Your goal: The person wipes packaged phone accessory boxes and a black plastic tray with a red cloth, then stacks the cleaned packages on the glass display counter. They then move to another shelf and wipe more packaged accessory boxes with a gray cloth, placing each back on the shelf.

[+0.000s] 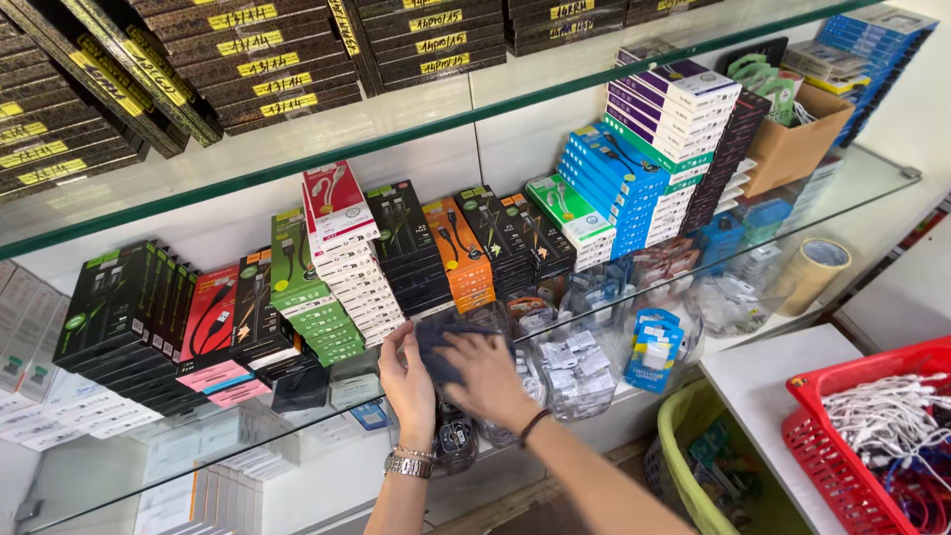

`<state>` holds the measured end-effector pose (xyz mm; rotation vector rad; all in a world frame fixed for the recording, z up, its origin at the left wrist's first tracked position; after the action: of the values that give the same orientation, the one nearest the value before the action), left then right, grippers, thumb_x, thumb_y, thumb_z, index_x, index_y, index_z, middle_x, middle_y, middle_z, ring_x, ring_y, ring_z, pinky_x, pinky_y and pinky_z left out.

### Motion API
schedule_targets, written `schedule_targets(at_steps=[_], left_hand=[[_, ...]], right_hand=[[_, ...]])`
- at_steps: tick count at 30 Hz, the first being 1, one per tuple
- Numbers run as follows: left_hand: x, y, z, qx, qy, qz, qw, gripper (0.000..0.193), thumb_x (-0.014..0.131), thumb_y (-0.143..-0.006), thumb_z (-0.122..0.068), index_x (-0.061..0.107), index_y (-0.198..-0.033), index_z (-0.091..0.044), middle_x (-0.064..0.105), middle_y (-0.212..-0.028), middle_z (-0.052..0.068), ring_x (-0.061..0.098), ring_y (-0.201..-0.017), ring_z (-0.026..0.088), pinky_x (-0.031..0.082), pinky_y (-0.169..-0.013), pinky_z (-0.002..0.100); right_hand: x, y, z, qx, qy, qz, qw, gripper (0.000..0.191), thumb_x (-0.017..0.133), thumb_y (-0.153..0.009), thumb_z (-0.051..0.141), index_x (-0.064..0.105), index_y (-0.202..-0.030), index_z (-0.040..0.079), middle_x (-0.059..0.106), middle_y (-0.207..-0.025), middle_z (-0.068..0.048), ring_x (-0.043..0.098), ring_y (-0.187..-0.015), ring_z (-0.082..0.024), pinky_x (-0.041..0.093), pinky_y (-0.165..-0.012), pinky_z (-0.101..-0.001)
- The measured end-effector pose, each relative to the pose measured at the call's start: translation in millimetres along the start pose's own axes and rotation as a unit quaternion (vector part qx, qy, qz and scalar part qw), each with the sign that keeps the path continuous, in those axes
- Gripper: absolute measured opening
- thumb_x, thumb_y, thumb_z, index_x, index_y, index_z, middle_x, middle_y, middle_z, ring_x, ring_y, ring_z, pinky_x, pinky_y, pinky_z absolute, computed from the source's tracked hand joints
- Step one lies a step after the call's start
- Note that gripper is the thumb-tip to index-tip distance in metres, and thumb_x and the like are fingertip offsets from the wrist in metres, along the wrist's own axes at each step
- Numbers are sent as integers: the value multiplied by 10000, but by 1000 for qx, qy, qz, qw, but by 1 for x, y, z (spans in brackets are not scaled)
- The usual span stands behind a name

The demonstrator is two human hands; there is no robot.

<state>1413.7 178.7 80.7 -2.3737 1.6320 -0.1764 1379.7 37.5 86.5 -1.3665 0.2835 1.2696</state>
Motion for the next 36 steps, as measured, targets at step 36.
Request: schedule_targets(at_steps=[36], left_hand=[[-99, 6, 18, -23, 57, -79, 995, 292, 463, -1076, -175, 618, -1230, 19, 696, -1203, 105, 588, -1069, 172, 446, -946, 305]], right_hand=[[37, -23, -4, 69, 28, -9, 997, 610, 764, -770, 244, 582, -1317, 42, 572, -1405, -202, 505, -1303, -398, 348, -1073, -524]])
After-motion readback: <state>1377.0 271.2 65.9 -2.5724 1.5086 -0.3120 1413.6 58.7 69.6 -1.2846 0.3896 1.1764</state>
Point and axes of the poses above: each hand's wrist, its own y-axis away from the middle knuckle, its own x-axis out of the palm, z = x × y, the point moved 2 cm from there along -y, towards the middle knuckle
